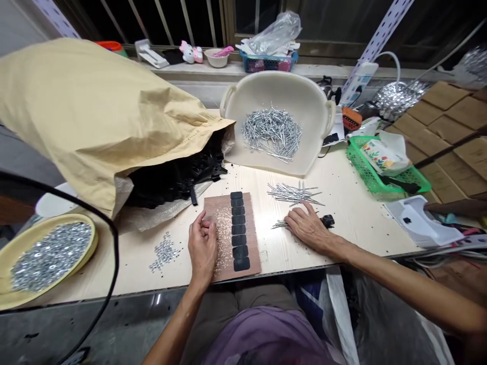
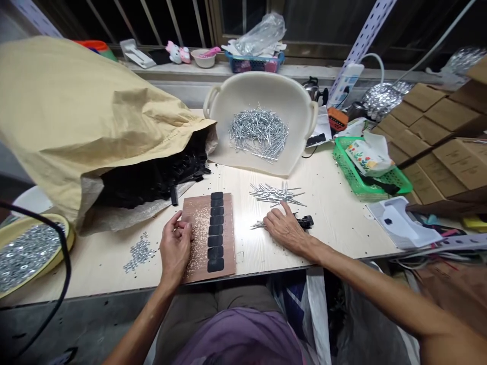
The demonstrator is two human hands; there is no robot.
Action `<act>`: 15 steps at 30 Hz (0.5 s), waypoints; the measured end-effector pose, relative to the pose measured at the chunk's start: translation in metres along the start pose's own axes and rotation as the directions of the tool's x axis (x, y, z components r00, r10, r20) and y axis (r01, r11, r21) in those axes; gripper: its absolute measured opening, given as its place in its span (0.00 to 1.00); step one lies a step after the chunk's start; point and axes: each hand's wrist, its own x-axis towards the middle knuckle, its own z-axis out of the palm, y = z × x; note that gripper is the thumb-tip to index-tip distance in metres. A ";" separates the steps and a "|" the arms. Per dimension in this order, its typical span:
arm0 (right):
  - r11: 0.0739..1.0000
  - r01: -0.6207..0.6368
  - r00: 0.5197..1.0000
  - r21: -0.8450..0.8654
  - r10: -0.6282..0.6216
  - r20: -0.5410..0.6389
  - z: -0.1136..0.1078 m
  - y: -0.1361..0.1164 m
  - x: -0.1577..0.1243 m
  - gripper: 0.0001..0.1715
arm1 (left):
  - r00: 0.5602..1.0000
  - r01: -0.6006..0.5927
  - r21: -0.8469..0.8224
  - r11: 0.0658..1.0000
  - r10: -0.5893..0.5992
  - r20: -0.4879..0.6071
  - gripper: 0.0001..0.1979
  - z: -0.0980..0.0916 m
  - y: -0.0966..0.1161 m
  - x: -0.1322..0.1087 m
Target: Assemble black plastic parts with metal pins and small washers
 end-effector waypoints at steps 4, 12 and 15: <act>0.994 0.097 0.995 -0.049 -0.095 0.029 -0.002 0.011 0.007 0.17 | 1.000 0.004 -0.013 1.000 -0.004 -0.016 0.24 0.000 -0.002 0.001; 0.962 -0.155 0.984 0.226 0.129 0.123 -0.045 0.062 0.031 0.10 | 1.000 0.024 -0.061 0.998 -0.024 0.005 0.25 0.002 -0.002 0.005; 0.806 -0.379 0.920 0.454 0.381 0.091 -0.070 0.095 0.036 0.10 | 0.999 0.027 -0.059 0.998 -0.026 0.026 0.27 0.001 -0.002 0.005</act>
